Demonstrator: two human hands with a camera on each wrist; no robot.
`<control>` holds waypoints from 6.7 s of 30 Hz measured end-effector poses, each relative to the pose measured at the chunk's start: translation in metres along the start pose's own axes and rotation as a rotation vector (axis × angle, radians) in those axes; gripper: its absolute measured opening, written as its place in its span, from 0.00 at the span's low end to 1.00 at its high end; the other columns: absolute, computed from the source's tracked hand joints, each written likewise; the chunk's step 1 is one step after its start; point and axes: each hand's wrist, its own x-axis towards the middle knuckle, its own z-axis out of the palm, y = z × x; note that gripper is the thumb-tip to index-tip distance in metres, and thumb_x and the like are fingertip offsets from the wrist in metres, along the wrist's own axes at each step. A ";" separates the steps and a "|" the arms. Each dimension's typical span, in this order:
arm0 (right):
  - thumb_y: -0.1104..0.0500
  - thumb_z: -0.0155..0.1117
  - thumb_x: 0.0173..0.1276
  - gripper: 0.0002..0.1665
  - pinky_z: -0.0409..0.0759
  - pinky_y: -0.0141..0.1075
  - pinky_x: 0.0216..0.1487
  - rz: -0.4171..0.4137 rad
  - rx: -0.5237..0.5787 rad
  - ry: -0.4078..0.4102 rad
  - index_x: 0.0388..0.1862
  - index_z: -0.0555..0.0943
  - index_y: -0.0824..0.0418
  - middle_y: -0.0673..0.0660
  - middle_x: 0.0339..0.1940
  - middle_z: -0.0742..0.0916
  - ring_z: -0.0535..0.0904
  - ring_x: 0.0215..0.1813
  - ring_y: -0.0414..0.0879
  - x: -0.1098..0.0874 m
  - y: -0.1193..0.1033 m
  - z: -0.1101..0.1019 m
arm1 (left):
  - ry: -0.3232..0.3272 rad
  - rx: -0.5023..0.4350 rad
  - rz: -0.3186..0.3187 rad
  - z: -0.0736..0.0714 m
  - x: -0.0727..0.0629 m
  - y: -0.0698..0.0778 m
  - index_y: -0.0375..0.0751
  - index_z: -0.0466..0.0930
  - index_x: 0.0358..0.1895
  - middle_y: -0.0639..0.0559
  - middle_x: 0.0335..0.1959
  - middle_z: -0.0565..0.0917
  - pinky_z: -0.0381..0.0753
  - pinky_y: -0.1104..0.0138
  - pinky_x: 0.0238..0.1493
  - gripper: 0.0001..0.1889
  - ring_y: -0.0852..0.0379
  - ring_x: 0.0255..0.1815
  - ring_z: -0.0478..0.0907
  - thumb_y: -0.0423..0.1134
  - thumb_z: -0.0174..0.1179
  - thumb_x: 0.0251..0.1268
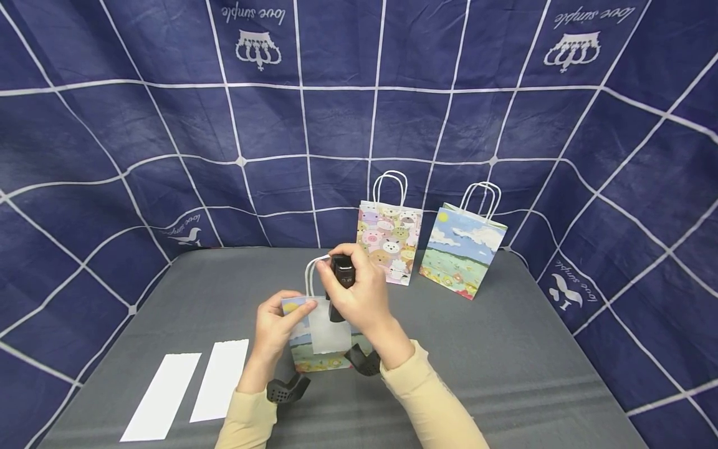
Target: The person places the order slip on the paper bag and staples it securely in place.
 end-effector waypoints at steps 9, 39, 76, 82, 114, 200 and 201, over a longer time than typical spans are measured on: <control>0.66 0.66 0.58 0.13 0.76 0.33 0.25 -0.096 -0.161 0.057 0.42 0.75 0.65 0.57 0.33 0.82 0.79 0.28 0.45 0.004 0.002 0.008 | -0.012 -0.002 0.000 -0.001 0.001 0.000 0.25 0.79 0.30 0.58 0.18 0.78 0.72 0.72 0.20 0.07 0.64 0.18 0.72 0.21 0.67 0.48; 0.47 0.58 0.67 0.18 0.77 0.35 0.24 -0.165 -0.268 0.074 0.36 0.76 0.62 0.53 0.27 0.83 0.79 0.26 0.43 -0.003 0.008 0.024 | -0.135 0.070 0.087 -0.008 0.001 0.010 0.26 0.79 0.30 0.48 0.27 0.82 0.74 0.71 0.26 0.08 0.61 0.28 0.76 0.18 0.66 0.45; 0.52 0.58 0.67 0.14 0.75 0.34 0.21 -0.232 -0.219 0.152 0.33 0.75 0.63 0.55 0.24 0.82 0.78 0.21 0.44 -0.005 0.011 0.029 | -0.307 -0.032 0.121 -0.009 0.001 -0.020 0.25 0.83 0.40 0.41 0.33 0.86 0.81 0.66 0.31 0.18 0.57 0.34 0.82 0.22 0.72 0.39; 0.52 0.60 0.66 0.14 0.76 0.35 0.21 -0.217 -0.230 0.152 0.33 0.75 0.63 0.54 0.24 0.82 0.79 0.22 0.44 -0.006 0.010 0.028 | -0.299 -0.011 0.140 -0.009 0.001 -0.020 0.23 0.82 0.39 0.36 0.32 0.85 0.81 0.67 0.32 0.17 0.59 0.35 0.82 0.21 0.72 0.38; 0.37 0.64 0.59 0.27 0.74 0.32 0.20 -0.160 -0.409 0.205 0.36 0.82 0.61 0.52 0.24 0.85 0.80 0.22 0.40 -0.009 -0.002 0.011 | -0.303 0.019 0.253 -0.005 -0.001 0.002 0.23 0.81 0.39 0.45 0.36 0.86 0.78 0.66 0.43 0.19 0.60 0.40 0.81 0.15 0.70 0.36; 0.78 0.71 0.45 0.22 0.79 0.35 0.41 0.228 0.158 -0.172 0.43 0.80 0.73 0.59 0.39 0.86 0.81 0.42 0.41 -0.060 0.002 -0.022 | -0.386 0.116 0.293 -0.009 -0.002 0.021 0.25 0.82 0.40 0.39 0.37 0.84 0.76 0.66 0.48 0.17 0.55 0.43 0.81 0.19 0.69 0.41; 0.79 0.71 0.45 0.22 0.79 0.34 0.41 0.229 0.166 -0.168 0.42 0.80 0.73 0.58 0.39 0.86 0.81 0.42 0.40 -0.059 0.002 -0.022 | -0.381 0.118 0.291 -0.008 -0.002 0.021 0.25 0.82 0.40 0.39 0.37 0.84 0.76 0.66 0.48 0.17 0.55 0.43 0.81 0.19 0.69 0.40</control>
